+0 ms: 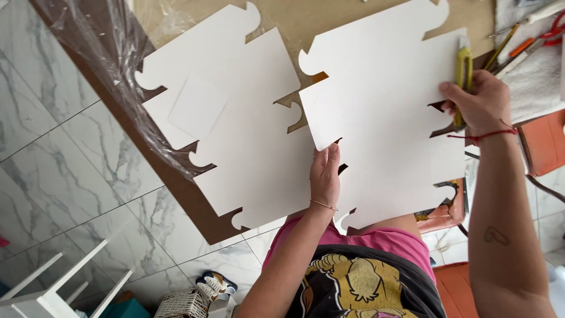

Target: Cutting out shapes from cardstock using a utility knife and marking lines with a pencil

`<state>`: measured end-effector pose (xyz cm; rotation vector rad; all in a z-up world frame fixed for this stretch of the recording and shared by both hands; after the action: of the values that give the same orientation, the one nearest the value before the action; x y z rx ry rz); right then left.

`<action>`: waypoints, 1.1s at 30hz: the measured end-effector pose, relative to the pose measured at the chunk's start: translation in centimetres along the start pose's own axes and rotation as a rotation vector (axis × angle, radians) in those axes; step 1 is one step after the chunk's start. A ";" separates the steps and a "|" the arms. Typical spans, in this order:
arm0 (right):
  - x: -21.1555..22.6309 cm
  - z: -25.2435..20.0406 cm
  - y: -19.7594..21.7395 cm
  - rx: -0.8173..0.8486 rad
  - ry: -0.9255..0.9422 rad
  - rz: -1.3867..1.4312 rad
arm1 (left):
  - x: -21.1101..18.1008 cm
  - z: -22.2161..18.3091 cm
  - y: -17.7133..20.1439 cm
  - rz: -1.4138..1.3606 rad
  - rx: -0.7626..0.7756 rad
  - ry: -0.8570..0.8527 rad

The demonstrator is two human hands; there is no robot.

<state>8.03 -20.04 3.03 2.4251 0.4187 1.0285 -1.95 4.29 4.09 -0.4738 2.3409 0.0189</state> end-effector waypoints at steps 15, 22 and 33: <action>-0.7 2.8 -0.1 -0.125 0.190 -0.080 | 3.0 1.7 -0.2 -0.047 -0.165 -0.019; 0.9 -1.1 -0.7 -0.378 0.716 -0.085 | -0.6 -1.6 0.0 0.220 -0.370 -0.469; 3.6 -4.0 -3.9 -0.026 0.549 -0.251 | -5.9 8.0 -6.5 1.391 -0.201 -0.982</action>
<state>7.16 -13.95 5.53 1.9719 0.8582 1.5585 9.56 1.36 3.01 0.9420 1.2675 0.9011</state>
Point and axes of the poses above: each hand's wrist, its own z-axis towards the middle knuckle, its own y-axis out of the back of the hand, x = y × z, the point moved 2 cm from there along z, towards the middle knuckle, and after that the axes turned 3 degrees about -z, right-handed, at the moved point
